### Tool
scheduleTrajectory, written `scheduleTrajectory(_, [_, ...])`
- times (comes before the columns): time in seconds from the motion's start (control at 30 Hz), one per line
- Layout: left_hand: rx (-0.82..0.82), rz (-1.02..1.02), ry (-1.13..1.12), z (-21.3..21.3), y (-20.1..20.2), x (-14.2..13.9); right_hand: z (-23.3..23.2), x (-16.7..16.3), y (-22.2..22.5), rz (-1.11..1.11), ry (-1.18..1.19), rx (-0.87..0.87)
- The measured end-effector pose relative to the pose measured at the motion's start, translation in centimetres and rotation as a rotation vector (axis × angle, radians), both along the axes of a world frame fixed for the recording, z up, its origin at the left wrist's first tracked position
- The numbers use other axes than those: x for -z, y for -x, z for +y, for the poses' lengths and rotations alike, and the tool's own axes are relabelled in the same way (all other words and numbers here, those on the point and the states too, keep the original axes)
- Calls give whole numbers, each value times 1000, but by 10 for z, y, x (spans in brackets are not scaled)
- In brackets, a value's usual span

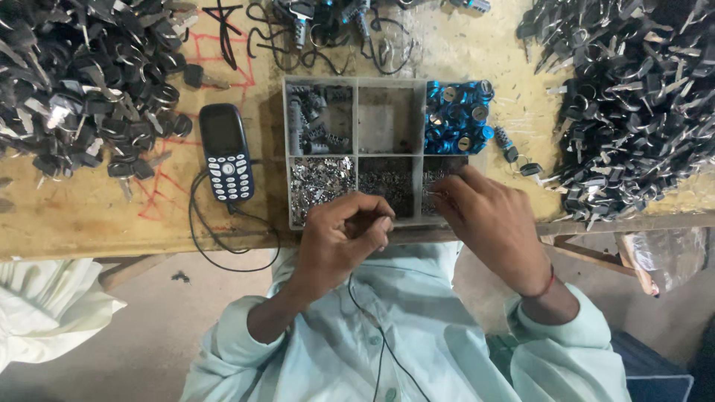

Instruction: The person sits at a workbench and assembles small metal lock components by hand. They pick parts from a compartment organizer box, fit the pieces together in their hands, and place the assembled units back into the box compartments, repeating the cycle.

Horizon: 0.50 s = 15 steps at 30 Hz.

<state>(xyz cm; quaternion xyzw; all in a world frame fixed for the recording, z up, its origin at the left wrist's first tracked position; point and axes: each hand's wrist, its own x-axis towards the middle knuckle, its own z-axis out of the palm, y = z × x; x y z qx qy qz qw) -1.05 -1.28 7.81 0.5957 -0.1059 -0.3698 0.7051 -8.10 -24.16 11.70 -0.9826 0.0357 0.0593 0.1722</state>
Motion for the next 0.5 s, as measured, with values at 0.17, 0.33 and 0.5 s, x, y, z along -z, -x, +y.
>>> scheduleTrajectory(0.17, [7, -73, -26, -9, -4, 3, -8, 11, 1, 35, 14, 24])
scheduleTrajectory(0.33, [-34, -392, -78, -9, -5, -1, -8, 1, 4, 98, -688, 251])
scheduleTrajectory(0.5, [-55, 66, 99, -18, 6, -2, 28, -5, 12, -224, -662, 62])
